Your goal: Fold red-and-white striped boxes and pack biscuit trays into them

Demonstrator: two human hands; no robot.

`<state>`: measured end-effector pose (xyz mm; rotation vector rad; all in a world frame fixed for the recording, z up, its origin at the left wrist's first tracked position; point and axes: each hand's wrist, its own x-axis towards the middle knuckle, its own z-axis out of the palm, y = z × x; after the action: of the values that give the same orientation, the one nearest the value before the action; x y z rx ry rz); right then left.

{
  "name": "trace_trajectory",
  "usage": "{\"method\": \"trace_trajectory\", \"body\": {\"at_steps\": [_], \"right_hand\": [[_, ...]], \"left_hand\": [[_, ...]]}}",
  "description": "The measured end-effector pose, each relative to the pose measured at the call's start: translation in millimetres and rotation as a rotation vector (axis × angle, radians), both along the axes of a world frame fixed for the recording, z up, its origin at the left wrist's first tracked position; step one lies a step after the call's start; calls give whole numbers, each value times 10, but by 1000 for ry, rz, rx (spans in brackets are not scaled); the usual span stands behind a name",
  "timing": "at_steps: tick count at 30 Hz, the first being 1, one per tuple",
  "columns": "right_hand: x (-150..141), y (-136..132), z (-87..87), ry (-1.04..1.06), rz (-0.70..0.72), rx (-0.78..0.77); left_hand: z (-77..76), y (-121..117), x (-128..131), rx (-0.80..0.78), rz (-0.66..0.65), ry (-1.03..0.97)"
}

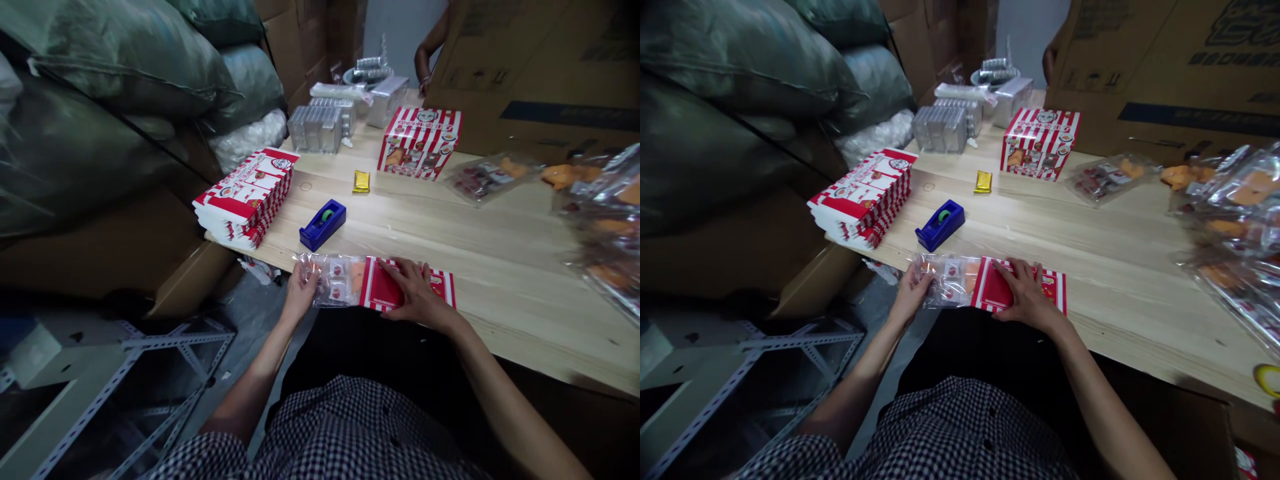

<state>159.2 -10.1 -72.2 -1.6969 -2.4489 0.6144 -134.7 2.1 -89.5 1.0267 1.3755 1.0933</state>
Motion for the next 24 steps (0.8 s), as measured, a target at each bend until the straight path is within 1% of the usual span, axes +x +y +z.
{"method": "trace_trajectory", "body": {"at_steps": [4, 7, 9, 11, 15, 17, 20, 24], "right_hand": [[38, 0, -6, 7, 26, 7], [38, -12, -4, 30, 54, 29], [18, -27, 1, 44, 84, 41], [-11, -44, 9, 47, 94, 46], [-51, -67, 8, 33, 41, 67], [-47, -71, -9, 31, 30, 81], [-32, -72, -44, 37, 39, 103], [-57, -75, -77, 45, 50, 113]], "left_hand": [[158, 17, -165, -106, -74, -116], [204, 34, -230, -134, -91, -182], [164, 32, -180, -123, -110, -219], [83, 16, -64, -104, -108, -242], [-96, -37, 189, -12, 22, -184], [-136, -51, 239, 27, 72, -153], [-109, -24, 210, 50, 70, -129], [-27, 42, 188, 95, -12, -41]]}}
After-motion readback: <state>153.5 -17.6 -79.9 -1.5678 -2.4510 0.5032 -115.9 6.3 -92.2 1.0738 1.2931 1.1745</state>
